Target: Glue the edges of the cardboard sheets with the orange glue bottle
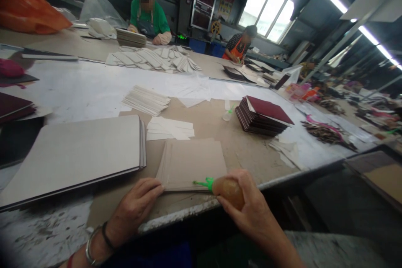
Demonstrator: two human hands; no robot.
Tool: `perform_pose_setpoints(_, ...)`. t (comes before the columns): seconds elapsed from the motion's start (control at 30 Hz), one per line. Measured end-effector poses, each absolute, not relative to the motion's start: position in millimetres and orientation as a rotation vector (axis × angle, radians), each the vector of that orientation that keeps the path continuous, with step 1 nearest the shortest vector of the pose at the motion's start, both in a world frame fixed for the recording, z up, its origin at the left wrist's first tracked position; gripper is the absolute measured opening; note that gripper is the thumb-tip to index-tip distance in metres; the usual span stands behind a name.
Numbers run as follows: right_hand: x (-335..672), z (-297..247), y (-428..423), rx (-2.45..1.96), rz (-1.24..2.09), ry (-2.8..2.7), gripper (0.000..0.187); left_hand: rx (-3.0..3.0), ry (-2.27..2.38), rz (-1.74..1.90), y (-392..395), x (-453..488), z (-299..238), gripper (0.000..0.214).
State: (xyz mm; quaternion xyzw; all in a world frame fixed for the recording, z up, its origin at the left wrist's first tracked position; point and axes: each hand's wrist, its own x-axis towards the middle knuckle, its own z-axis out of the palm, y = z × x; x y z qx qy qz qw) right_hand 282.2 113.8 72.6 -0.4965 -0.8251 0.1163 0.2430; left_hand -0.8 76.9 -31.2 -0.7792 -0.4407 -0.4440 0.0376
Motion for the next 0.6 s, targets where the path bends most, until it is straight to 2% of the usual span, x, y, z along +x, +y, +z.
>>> perform_pose_setpoints(0.6,355,63,124,-1.601,0.043,-2.023,0.037,-2.406,-1.293,-1.284,79,-9,-42,0.024)
